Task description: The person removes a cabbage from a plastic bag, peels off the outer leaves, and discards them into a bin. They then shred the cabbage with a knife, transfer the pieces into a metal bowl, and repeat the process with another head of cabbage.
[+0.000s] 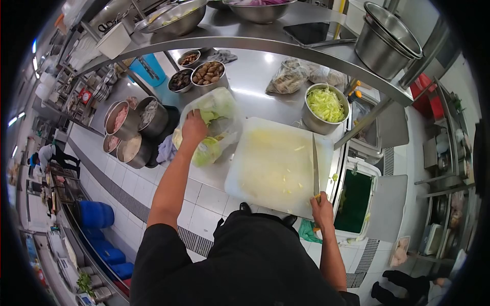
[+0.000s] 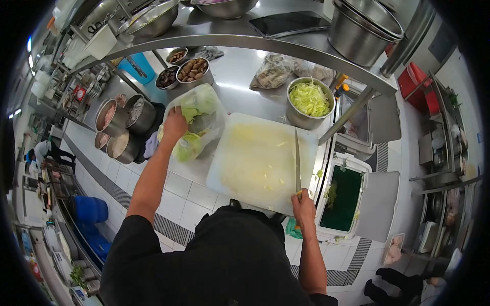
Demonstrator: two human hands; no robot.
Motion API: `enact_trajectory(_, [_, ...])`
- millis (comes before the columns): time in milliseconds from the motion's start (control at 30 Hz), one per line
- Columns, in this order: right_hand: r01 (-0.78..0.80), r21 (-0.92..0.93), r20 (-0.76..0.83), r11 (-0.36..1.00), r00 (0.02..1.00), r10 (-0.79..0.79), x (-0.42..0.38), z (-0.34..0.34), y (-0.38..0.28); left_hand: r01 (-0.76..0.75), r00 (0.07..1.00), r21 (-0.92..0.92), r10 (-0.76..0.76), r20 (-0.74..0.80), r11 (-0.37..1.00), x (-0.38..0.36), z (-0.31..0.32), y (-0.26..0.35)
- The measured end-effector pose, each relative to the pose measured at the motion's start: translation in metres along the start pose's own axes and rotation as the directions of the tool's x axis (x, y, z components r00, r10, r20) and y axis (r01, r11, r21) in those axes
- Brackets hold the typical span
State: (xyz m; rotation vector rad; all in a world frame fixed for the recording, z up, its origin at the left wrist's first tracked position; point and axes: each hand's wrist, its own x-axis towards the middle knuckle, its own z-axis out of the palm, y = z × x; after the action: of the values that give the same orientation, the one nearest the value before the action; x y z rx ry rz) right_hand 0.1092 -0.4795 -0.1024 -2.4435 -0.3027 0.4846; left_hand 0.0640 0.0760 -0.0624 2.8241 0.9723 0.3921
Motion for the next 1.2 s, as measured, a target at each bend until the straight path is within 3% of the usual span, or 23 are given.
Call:
enact_trajectory(133, [-0.045,0.021,-0.012,0.999,0.999,0.045,-0.001,0.005,-0.003,-0.029,0.989,-0.167,0.004,-0.146,0.986,0.026,0.009,0.001])
enact_trajectory(200, [-0.063,0.028,-0.007,0.998,0.998,0.063,-0.002,0.006,-0.002,-0.034,0.989,-0.135,0.052,0.136,0.990,0.035,0.010,0.006])
enact_trajectory(233, [-0.053,0.025,-0.027,0.998,0.998,0.054,-0.003,0.007,-0.002,-0.043,0.989,-0.135,0.062,0.135,0.990,0.036,0.008,0.012])
enact_trajectory(300, [-0.053,0.028,-0.051,0.998,0.997,0.054,-0.004,0.009,-0.001,-0.032,0.991,0.197,0.006,0.131,0.980,0.034,0.007,0.022])
enact_trajectory(333, [-0.053,0.035,-0.048,0.998,0.997,0.055,-0.005,0.009,-0.002,-0.043,0.991,0.198,0.017,0.134,0.979,0.038,0.009,0.021])
enact_trajectory(400, [-0.061,0.043,-0.046,0.997,0.997,0.063,-0.006,0.006,-0.004,-0.040,0.993,0.387,-0.007,0.120,0.921,0.044,0.017,0.012])
enact_trajectory(733, [-0.120,0.082,-0.060,0.989,0.990,0.126,-0.009,0.008,-0.009,-0.123,0.992,0.621,0.083,0.094,0.774,0.045,0.041,0.009])
enact_trajectory(833, [-0.117,0.096,-0.065,0.988,0.990,0.124,-0.008,0.011,-0.006,-0.256,0.963,0.469,0.184,0.196,0.845,0.056,0.020,0.011])
enact_trajectory(900, [-0.102,0.086,-0.071,0.991,0.992,0.109,-0.008,0.012,-0.003,-0.237,0.894,0.374,0.051,0.445,0.897,0.057,-0.016,0.026])
enact_trajectory(933, [-0.095,0.089,-0.069,0.992,0.993,0.101,-0.008,0.011,-0.003,-0.232,0.893,0.376,0.043,0.447,0.897,0.062,-0.017,0.016])
enact_trajectory(1000, [-0.080,0.090,-0.060,0.993,0.994,0.086,-0.007,0.011,-0.002,-0.361,0.850,0.084,0.290,0.440,0.929,0.077,-0.026,-0.010])
enact_trajectory(1033, [-0.077,0.088,-0.061,0.993,0.995,0.083,-0.006,0.010,-0.001,-0.356,0.852,0.085,0.285,0.440,0.931,0.078,-0.032,-0.017])
enact_trajectory(1100, [-0.071,0.085,-0.063,0.994,0.995,0.077,-0.004,0.009,0.001,-0.246,0.839,-0.112,0.269,0.473,0.963,0.078,-0.044,-0.023])
enact_trajectory(1133, [-0.078,0.101,-0.049,0.992,0.995,0.083,-0.004,0.009,0.002,-0.243,0.840,-0.111,0.266,0.473,0.964,0.072,-0.059,-0.016])
enact_trajectory(1167, [-0.086,0.118,-0.035,0.989,0.995,0.091,-0.003,0.009,0.003,-0.022,0.821,-0.410,0.250,0.513,0.912,0.060,-0.079,0.000])
enact_trajectory(1200, [-0.087,0.115,-0.034,0.990,0.995,0.092,-0.003,0.009,0.004,0.214,0.795,-0.644,0.252,0.552,0.735,0.048,-0.088,0.013])
